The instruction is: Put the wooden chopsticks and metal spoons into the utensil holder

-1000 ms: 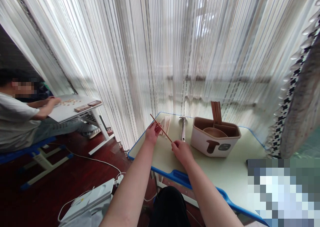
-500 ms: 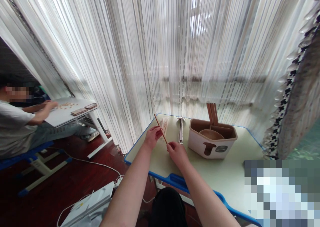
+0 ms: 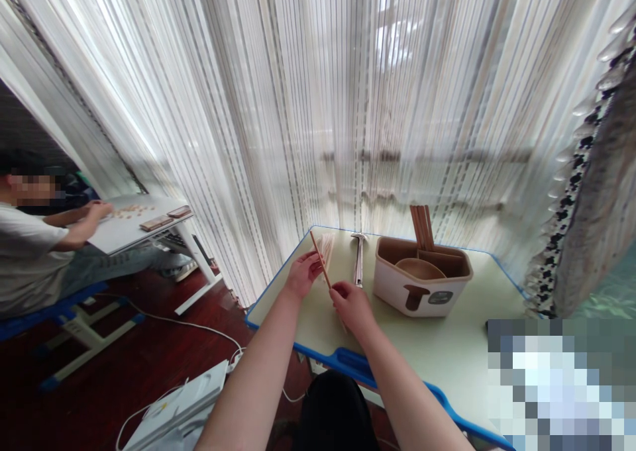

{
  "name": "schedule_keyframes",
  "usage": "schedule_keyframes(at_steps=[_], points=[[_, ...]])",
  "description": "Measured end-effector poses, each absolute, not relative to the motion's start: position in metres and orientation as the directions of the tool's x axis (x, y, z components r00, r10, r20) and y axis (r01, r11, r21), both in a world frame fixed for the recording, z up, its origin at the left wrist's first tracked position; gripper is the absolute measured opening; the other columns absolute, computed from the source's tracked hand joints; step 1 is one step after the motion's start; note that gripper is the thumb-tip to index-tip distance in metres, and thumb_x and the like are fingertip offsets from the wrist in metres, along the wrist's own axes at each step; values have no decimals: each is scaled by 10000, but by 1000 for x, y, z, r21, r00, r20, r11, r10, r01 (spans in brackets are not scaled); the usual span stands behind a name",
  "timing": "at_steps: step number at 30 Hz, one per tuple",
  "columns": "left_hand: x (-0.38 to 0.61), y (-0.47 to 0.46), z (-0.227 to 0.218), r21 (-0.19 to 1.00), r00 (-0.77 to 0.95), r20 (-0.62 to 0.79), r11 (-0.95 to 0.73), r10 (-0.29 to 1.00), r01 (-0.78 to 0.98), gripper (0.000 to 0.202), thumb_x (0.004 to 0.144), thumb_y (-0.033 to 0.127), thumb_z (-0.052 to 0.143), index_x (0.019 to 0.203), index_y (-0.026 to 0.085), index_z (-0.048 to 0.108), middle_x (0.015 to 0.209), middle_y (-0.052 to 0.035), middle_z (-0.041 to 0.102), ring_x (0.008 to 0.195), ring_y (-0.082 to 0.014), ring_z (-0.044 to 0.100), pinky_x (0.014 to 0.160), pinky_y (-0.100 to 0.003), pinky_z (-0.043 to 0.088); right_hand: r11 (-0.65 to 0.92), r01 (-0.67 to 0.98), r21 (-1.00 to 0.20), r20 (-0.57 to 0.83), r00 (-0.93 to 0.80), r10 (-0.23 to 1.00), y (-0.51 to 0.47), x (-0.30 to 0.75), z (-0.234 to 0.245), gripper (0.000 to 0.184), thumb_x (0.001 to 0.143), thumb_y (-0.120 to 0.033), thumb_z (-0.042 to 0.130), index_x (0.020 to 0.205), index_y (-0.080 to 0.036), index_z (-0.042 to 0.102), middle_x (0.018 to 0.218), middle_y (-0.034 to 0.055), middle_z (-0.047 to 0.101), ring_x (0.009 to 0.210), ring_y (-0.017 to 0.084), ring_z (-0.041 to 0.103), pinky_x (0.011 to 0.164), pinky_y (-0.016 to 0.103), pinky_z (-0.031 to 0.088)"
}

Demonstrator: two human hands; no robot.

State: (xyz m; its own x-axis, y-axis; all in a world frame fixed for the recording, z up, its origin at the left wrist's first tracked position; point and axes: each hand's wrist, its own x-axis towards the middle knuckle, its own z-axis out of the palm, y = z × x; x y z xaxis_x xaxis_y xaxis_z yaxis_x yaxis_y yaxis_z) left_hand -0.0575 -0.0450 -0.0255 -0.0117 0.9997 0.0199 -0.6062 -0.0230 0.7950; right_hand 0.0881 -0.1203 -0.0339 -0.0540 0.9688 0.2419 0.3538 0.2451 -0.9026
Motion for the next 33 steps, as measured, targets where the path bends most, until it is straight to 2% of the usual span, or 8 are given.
schedule_keyframes(at_steps=[6, 10, 13, 17, 22, 29, 33], points=[[-48, -54, -13, 820, 26, 29, -9, 999, -573, 214, 631, 155, 709, 829, 118, 635, 748, -43, 664, 632, -106, 627, 602, -219, 510, 259, 330, -908, 253, -60, 966, -125, 91, -32, 222, 762, -313, 502, 801, -155, 654, 669, 43, 660, 622, 158, 601, 579, 250, 451], [-25, -61, 23, 880, 64, 152, -105, 986, -464, 246, 629, 196, 717, 846, 112, 638, 768, -64, 669, 647, -130, 629, 620, -261, 516, 349, 359, -866, 361, -37, 932, -131, 111, -17, 207, 777, -304, 494, 810, -165, 644, 695, 41, 659, 618, 149, 590, 599, 247, 447], [3, -67, 61, 895, 117, 253, -186, 961, -406, 252, 631, 211, 717, 850, 113, 641, 786, -76, 674, 661, -148, 633, 641, -290, 521, 389, 343, -855, 428, 42, 903, -134, 130, 4, 190, 780, -305, 497, 802, -171, 630, 714, 44, 659, 626, 150, 591, 613, 246, 453], [45, -73, 104, 857, 68, 327, -266, 943, -441, 247, 618, 220, 721, 831, 122, 643, 745, -62, 673, 628, -140, 627, 621, -285, 516, 430, 294, -854, 478, 115, 871, -138, 153, 39, 196, 793, -324, 489, 803, -175, 616, 700, 38, 654, 628, 153, 599, 594, 240, 462], [88, -79, 140, 808, 85, 379, -285, 921, -516, 248, 609, 236, 723, 816, 124, 643, 733, -63, 670, 628, -155, 636, 592, -285, 516, 453, 324, -830, 513, 127, 849, -151, 192, 77, 211, 785, -348, 513, 811, -174, 629, 695, 35, 663, 611, 149, 602, 558, 231, 461], [123, -81, 161, 758, 90, 456, -334, 885, -560, 229, 630, 239, 713, 819, 135, 637, 752, -53, 678, 673, -156, 650, 675, -306, 539, 457, 441, -772, 578, 189, 794, -146, 240, 103, 225, 772, -352, 529, 828, -172, 651, 714, 43, 670, 651, 152, 611, 624, 247, 475], [135, -73, 168, 759, 86, 475, -358, 876, -543, 241, 626, 245, 718, 826, 138, 636, 783, -58, 682, 713, -164, 653, 683, -302, 538, 407, 496, -767, 551, 185, 814, -130, 259, 108, 238, 789, -360, 512, 863, -184, 654, 759, 45, 678, 695, 159, 623, 662, 259, 477]])
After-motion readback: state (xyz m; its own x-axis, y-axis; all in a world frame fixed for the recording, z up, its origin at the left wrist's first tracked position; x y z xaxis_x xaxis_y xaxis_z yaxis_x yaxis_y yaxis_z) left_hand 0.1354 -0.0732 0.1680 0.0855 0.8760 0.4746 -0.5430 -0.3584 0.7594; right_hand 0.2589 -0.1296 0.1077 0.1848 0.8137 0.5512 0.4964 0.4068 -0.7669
